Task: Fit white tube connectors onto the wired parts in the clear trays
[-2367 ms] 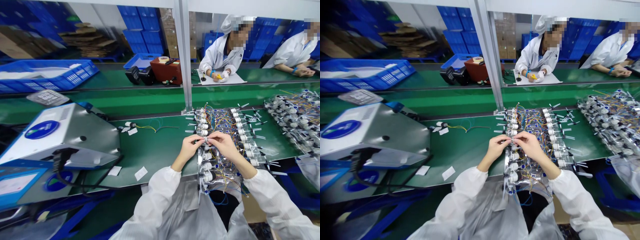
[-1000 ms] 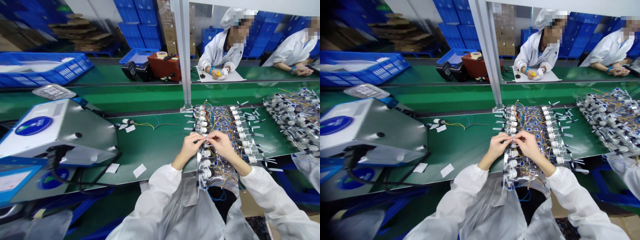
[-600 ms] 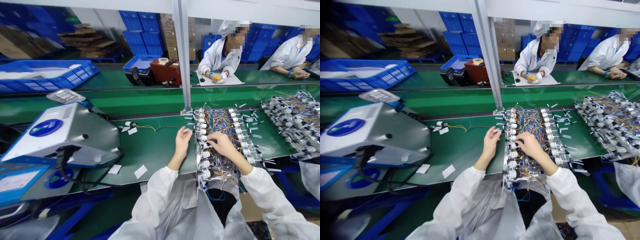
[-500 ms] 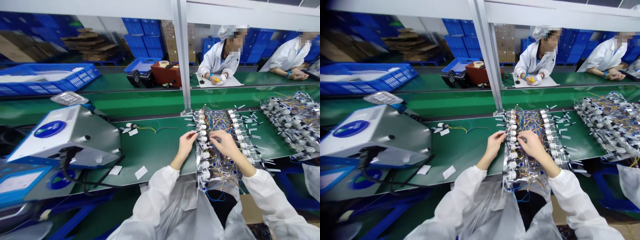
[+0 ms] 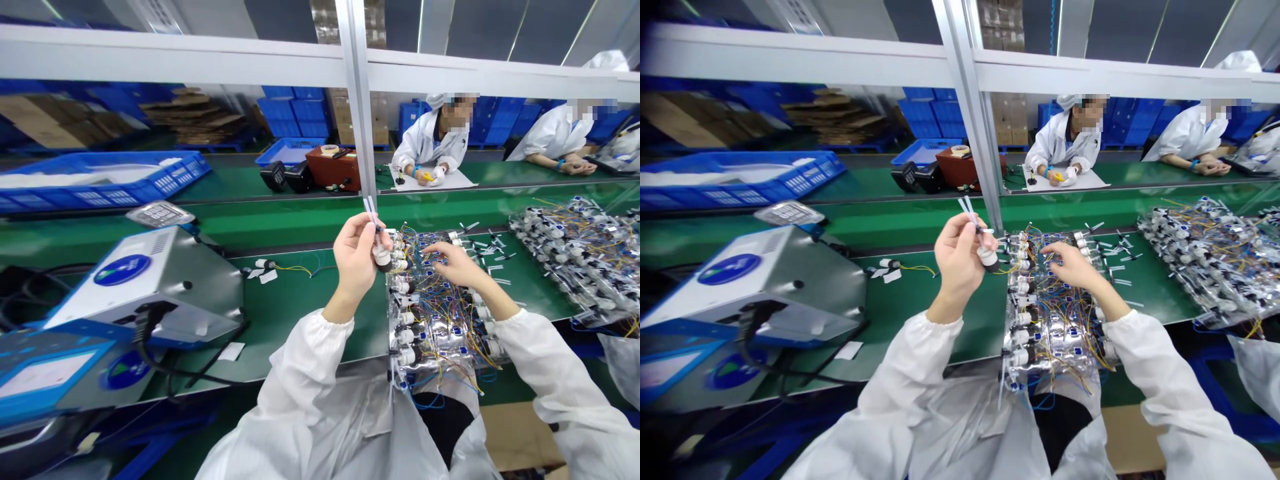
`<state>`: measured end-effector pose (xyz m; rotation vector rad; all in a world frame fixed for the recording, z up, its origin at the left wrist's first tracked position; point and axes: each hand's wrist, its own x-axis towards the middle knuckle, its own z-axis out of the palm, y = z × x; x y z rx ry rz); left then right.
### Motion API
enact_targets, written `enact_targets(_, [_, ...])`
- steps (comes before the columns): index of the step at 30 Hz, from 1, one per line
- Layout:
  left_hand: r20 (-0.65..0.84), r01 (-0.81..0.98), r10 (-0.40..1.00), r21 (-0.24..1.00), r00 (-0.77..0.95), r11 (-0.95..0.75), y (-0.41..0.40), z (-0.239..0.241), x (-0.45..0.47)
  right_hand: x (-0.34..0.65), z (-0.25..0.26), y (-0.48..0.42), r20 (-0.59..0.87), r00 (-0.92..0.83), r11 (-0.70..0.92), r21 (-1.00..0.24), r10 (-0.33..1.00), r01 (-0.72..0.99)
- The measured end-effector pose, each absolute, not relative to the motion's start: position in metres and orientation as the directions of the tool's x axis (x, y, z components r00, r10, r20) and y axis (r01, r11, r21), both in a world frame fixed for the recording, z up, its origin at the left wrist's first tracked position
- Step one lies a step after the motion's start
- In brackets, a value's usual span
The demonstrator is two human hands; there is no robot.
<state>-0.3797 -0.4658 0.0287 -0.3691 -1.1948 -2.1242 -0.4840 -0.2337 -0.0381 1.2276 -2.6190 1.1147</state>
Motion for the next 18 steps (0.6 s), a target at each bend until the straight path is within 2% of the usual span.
enact_targets(4, [0.544, 0.731, -0.494, 0.564, -0.678, -0.383, -0.471, 0.062, -0.36, -0.484, -0.062, -0.257, 0.164, -0.543, 0.426, -0.454, -0.824, -0.783])
enact_targets(7, [0.518, 0.782, -0.6, 0.513, -0.61, -0.353, -0.489, 0.077, -0.343, -0.49, -0.071, -0.256, 0.108, -0.605, 0.501, -0.459, -0.789, -0.734])
enact_targets(10, [0.47, 0.839, -0.713, 0.44, -0.52, -0.321, -0.514, 0.08, -0.332, -0.499, -0.06, -0.241, 0.233, -0.719, 0.449, -0.646, -0.655, -0.618])
enact_targets(12, [0.432, 0.849, -0.757, 0.433, -0.489, -0.301, -0.527, 0.07, -0.333, -0.505, -0.046, -0.224, 0.298, -0.812, 0.314, -0.812, -0.502, -0.492])
enact_targets(15, [0.387, 0.774, -0.735, 0.563, -0.557, -0.289, -0.533, 0.033, -0.345, -0.512, -0.026, -0.192, 0.243, -0.935, 0.001, -0.968, -0.259, -0.252])
enact_targets(18, [0.316, 0.594, -0.625, 0.745, -0.714, -0.303, -0.525, -0.023, -0.363, -0.522, -0.016, -0.152, 0.124, -0.983, -0.24, -0.967, -0.135, -0.089])
